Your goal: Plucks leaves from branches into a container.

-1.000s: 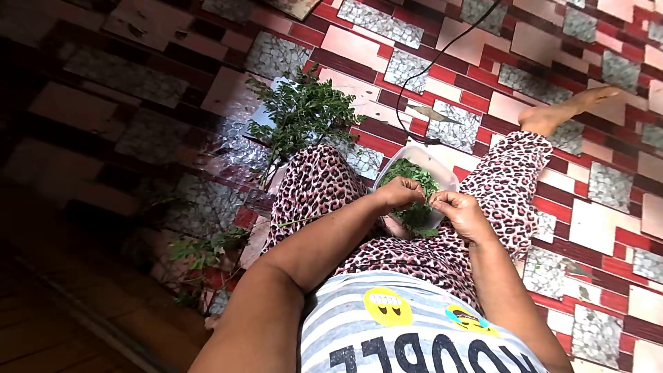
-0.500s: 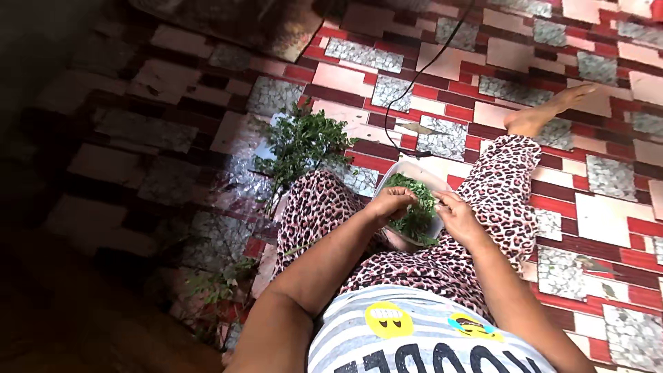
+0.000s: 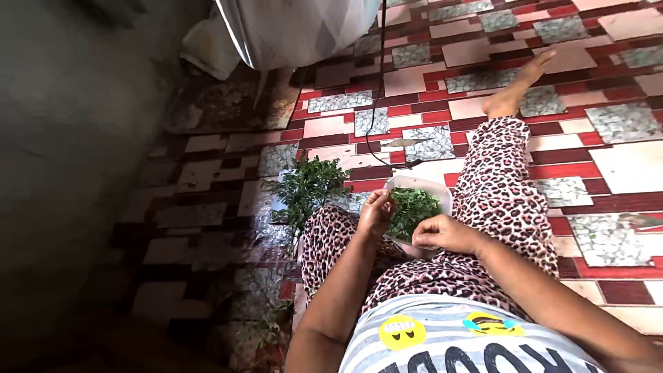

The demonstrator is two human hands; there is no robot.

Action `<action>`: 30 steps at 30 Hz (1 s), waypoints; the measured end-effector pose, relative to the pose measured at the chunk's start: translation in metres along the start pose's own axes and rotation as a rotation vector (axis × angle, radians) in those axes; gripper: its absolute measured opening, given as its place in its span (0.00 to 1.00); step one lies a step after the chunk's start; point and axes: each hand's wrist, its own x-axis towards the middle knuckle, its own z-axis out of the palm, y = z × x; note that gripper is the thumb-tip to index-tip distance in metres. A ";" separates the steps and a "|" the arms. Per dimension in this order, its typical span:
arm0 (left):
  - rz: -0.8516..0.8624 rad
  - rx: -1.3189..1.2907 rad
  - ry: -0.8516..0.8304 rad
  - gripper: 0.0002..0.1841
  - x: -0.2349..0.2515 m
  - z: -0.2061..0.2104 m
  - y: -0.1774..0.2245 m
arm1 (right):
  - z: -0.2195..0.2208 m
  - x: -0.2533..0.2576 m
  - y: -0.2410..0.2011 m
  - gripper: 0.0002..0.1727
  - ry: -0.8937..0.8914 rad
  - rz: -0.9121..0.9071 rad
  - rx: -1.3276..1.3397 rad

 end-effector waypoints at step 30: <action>0.042 0.551 -0.052 0.07 -0.008 0.001 -0.001 | -0.015 0.022 0.014 0.12 0.751 -0.234 -0.369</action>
